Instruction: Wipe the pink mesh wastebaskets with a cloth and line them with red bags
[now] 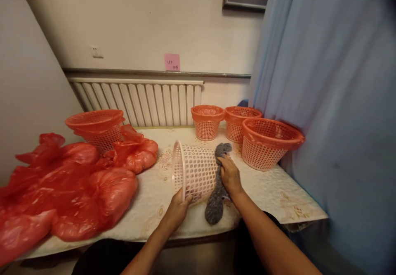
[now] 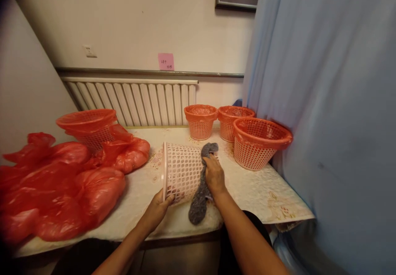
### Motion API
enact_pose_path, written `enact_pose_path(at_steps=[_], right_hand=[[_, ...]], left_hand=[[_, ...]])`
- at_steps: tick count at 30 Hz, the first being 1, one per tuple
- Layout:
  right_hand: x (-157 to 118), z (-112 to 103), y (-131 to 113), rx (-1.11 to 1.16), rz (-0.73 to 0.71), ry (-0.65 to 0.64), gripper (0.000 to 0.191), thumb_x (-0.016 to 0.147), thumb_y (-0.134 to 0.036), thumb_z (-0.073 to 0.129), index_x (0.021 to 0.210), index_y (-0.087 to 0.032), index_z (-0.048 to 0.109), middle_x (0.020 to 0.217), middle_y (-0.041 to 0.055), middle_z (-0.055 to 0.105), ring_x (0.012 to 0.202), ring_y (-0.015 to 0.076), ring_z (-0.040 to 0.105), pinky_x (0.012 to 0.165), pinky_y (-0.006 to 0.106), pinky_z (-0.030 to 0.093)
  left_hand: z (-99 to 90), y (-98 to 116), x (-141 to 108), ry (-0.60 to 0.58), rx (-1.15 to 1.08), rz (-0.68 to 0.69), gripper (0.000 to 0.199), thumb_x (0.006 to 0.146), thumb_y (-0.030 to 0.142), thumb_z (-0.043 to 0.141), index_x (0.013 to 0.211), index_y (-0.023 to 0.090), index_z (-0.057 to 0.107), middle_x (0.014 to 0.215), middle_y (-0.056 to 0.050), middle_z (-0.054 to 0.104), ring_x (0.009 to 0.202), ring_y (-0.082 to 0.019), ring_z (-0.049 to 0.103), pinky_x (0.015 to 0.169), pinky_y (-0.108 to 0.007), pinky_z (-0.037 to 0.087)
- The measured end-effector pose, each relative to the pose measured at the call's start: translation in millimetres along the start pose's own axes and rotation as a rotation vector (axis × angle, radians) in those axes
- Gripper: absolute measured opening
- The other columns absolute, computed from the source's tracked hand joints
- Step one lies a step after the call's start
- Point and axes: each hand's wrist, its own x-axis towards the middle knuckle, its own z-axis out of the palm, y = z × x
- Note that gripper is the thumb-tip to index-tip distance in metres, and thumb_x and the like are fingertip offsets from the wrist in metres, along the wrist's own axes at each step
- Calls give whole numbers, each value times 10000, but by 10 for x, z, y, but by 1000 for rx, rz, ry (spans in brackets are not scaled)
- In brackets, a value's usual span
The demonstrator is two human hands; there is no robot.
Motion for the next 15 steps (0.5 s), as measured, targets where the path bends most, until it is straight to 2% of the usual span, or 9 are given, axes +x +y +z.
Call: enact_pose_path(at_steps=[4,7,9,11,15], right_hand=[[40,-99,334,-42,207,119,427,755,-93,399,1097,-119,653,1102,142,673,1058,239,607,974,461,454],[-52,-75,314,-65,339,234,431,769,-118,389,1120,-105,638,1083,164,676,1014,255,624,935,474,470],[-142,-11,167,-42,386,267,428,776,-122,398,1133,-115,634,1114,157,668,1052,254,614,952,472,465],[-240,69,-71,23,353,231,432,781,-108,408,1152,-131,628,1201,143,633,1156,249,565,1011,477,429],[-439,220,-669,149,90,46,467,791,-52,408,1202,-163,602,1331,130,548,1270,227,484,1050,460,418]], left_hand=[[-29,-10,75,-14,-45,-21,381,835,317,557,1153,111,600,1139,-120,690,1062,-247,633,988,-405,447],[-70,-49,115,9,-43,-27,369,827,317,567,1125,104,616,1104,-122,704,1032,-254,644,964,-411,463],[-95,-49,133,23,-27,-39,362,815,315,582,1106,104,628,1080,-117,713,1015,-259,650,956,-418,468],[-104,-20,147,20,-37,-44,364,811,308,585,1114,113,629,1083,-109,714,1007,-255,653,963,-420,465],[-78,68,160,-29,-79,-45,366,818,294,560,1137,126,618,1098,-98,710,995,-243,658,966,-422,467]])
